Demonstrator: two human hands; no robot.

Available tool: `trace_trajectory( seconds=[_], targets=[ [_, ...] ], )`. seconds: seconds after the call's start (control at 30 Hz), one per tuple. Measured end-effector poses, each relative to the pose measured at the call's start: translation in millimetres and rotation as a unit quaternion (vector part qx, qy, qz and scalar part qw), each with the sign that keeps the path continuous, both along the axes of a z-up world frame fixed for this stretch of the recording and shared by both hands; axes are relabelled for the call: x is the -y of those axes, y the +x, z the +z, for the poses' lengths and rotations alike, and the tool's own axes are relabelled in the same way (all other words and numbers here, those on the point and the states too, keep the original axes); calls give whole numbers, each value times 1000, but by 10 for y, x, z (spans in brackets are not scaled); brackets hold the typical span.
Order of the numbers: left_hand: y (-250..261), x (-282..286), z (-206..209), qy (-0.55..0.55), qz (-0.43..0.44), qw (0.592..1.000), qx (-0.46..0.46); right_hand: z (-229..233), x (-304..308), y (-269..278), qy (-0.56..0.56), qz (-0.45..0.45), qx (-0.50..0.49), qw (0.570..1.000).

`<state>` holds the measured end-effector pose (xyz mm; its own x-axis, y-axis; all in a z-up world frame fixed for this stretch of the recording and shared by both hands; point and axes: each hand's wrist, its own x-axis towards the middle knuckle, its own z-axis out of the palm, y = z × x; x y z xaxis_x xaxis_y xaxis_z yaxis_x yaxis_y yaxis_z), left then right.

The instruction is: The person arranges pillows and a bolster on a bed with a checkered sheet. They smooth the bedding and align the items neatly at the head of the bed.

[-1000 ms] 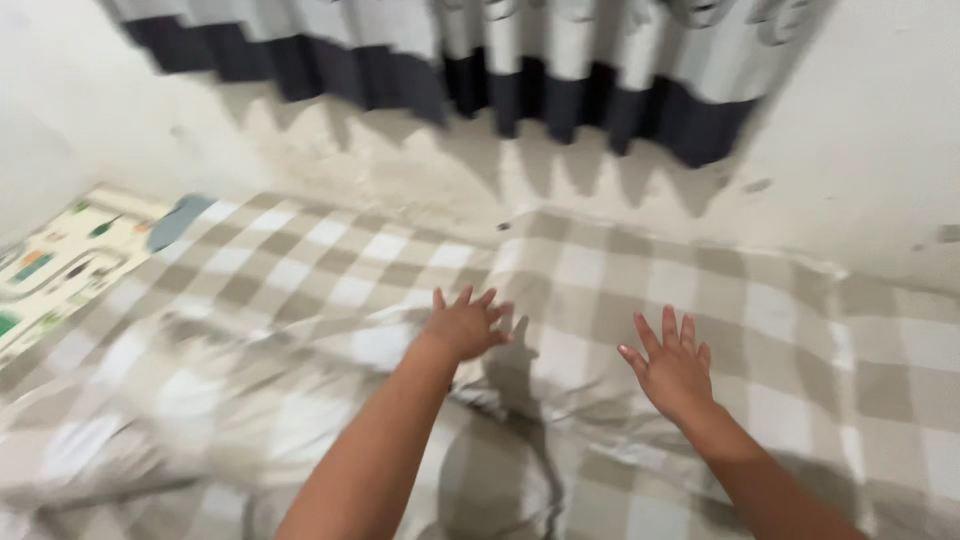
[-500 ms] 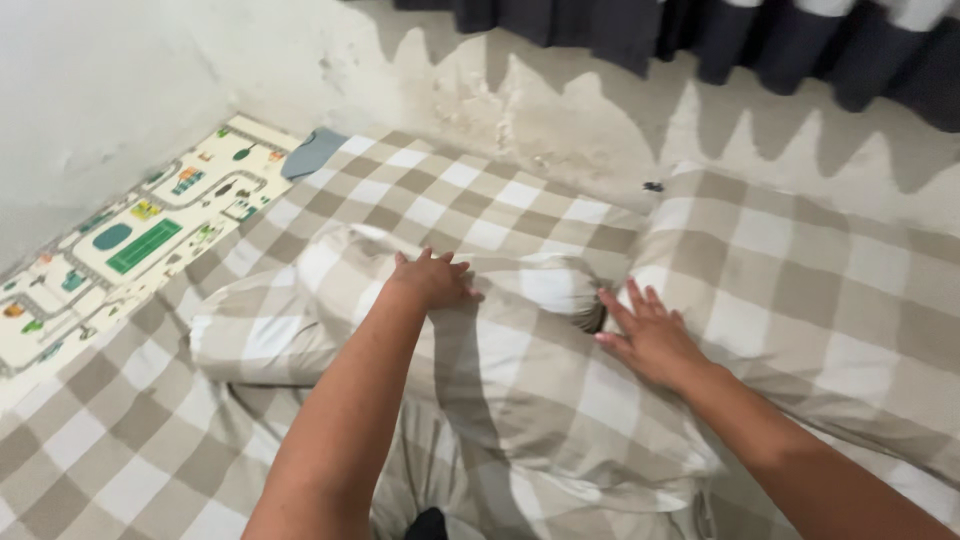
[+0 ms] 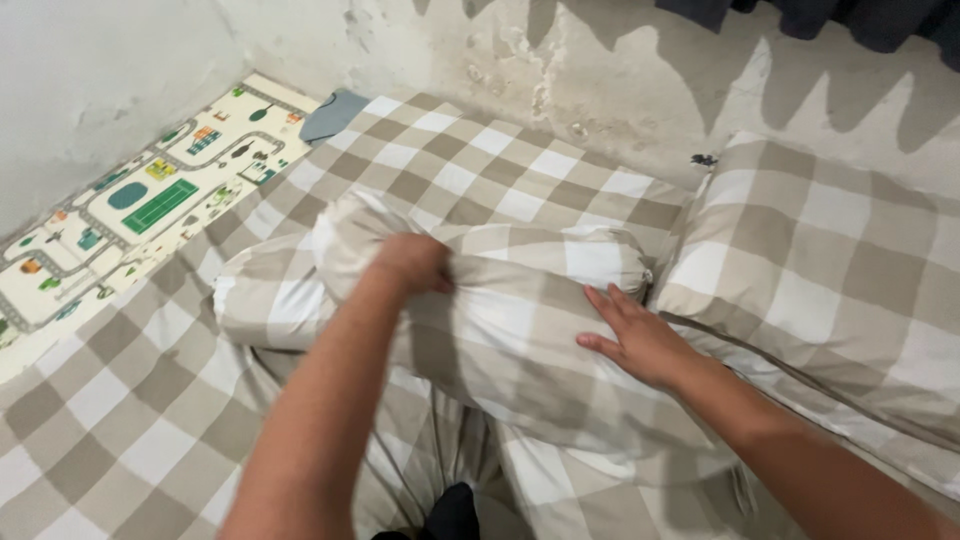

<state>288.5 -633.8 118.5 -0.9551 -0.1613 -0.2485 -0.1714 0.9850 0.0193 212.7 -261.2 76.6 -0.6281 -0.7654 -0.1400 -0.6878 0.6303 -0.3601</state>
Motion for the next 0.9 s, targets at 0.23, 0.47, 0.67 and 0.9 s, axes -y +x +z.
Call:
trace_trajectory(
  seconds=[0.23,0.47,0.67,0.9],
  targets=[
    [1366,1383,434,-52,200,978,-17,-15,412,34,9,42,-25,999],
    [2562,2128,361,-133,403,905,37,-463,239,54,70,19,-19,997],
    [1057,1320,-373,-117,157,980,-48,-977,122,-121,72,-32,16,997],
    [-233,-1321,-1194,127,39,987,91,-1478,-446,-7,14,-204,275,939]
  ],
)
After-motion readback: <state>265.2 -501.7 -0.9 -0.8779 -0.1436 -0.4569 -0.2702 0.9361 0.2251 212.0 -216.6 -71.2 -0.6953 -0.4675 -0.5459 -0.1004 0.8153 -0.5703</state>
